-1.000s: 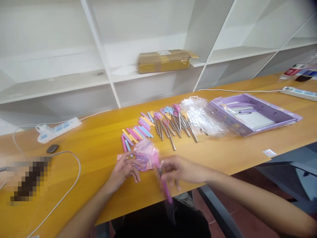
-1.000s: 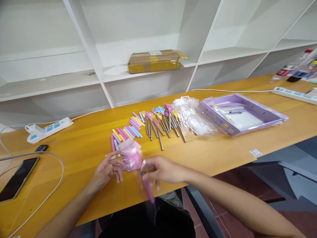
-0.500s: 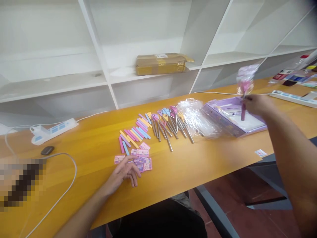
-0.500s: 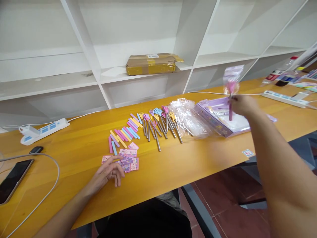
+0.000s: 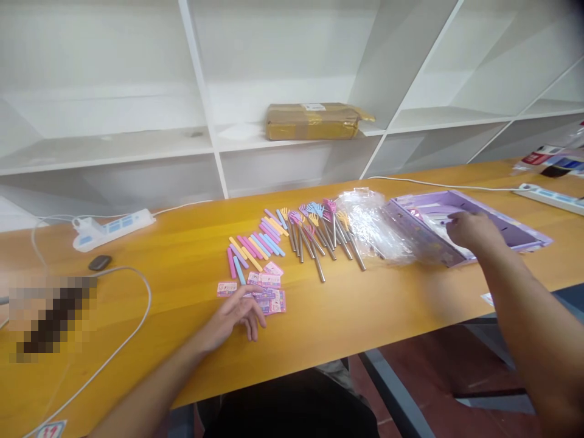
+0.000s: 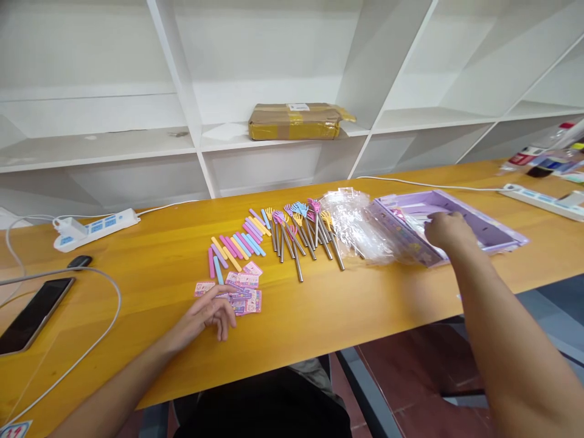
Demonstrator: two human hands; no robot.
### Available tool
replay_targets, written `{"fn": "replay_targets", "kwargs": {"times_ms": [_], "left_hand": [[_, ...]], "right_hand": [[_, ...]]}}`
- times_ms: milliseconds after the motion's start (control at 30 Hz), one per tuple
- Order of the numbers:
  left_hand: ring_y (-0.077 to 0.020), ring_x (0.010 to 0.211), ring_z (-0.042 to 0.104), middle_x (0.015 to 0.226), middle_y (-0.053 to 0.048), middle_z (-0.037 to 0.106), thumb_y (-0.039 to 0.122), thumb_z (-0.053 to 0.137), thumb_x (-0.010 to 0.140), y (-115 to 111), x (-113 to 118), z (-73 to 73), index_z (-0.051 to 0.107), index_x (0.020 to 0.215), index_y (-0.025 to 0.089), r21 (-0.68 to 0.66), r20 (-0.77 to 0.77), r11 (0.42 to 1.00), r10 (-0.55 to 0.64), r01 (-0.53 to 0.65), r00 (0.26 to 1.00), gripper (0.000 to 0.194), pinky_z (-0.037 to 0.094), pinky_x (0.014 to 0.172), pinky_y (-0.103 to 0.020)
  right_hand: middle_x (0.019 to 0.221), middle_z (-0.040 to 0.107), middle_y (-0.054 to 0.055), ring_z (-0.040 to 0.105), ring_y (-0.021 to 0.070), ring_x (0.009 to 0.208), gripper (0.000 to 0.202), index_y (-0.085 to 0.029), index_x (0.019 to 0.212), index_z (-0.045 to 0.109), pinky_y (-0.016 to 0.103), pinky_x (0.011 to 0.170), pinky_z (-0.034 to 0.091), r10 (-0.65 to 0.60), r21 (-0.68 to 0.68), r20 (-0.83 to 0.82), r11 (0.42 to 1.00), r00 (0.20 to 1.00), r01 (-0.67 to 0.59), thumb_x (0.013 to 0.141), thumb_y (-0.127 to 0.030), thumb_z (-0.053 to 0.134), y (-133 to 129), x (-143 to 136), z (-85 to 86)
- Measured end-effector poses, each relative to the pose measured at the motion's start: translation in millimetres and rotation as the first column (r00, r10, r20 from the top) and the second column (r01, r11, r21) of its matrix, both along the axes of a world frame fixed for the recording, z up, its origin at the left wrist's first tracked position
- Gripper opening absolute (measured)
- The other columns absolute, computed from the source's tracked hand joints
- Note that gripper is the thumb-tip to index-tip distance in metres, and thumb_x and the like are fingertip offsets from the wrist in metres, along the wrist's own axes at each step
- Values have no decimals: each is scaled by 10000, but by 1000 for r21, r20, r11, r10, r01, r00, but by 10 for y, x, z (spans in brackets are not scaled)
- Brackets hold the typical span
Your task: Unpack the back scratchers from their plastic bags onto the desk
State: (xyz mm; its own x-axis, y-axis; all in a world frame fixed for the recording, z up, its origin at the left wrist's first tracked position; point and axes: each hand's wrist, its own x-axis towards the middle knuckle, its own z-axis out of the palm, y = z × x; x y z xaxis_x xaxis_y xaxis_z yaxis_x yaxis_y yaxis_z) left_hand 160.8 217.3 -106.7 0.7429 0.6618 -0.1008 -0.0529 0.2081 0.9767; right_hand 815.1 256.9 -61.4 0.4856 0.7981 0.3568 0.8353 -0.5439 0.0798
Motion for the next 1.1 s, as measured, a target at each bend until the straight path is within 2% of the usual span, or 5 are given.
{"fn": "replay_targets", "kwargs": {"times_ms": [333, 533, 700, 800, 1100], "left_hand": [[-166, 627, 688, 864, -52, 712, 480, 524, 1077, 34, -41, -11, 550, 1290, 183, 72, 2, 994, 82, -82, 997, 366, 538, 600, -289], [-99, 543, 546, 704, 52, 582, 420, 659, 1004, 215, -175, -98, 607, 1078, 206, 177, -15, 908, 388, -379, 922, 232, 433, 580, -231], [-145, 668, 555, 762, 25, 568, 399, 617, 985, 511, -347, -81, 624, 1013, 214, 463, -157, 753, 589, -467, 793, 186, 459, 656, -258], [-198, 910, 605, 1051, -52, 590, 343, 572, 993, 641, -410, -54, 721, 1156, 240, 712, -341, 657, 631, -247, 697, 244, 506, 809, -315], [-225, 904, 604, 1101, -78, 582, 413, 498, 1029, 695, -383, -63, 743, 1136, 238, 757, -489, 652, 606, -40, 627, 319, 523, 836, -367]], "right_hand": [[1158, 755, 127, 634, 215, 944, 258, -185, 1114, 765, 300, 833, 417, 219, 221, -292, 963, 931, -157, 1004, -254, 542, 369, -1447, 441], [1066, 755, 155, 675, 275, 949, 341, -175, 1040, 751, 321, 777, 431, 130, 54, -384, 991, 914, -119, 1027, -363, 467, 675, -2296, -3], [1113, 740, 186, 699, 303, 987, 456, -145, 1092, 723, 354, 829, 474, 145, -22, -396, 986, 907, -167, 1048, -494, 434, 720, -2419, -416], [1102, 736, 191, 703, 317, 975, 512, -139, 1120, 705, 378, 838, 493, 167, -69, -374, 976, 912, -207, 1037, -570, 441, 696, -2375, -478], [1083, 734, 221, 708, 329, 1017, 446, -112, 1150, 719, 402, 892, 511, 123, -133, -387, 973, 914, -187, 1012, -476, 501, 721, -2353, -492]]}}
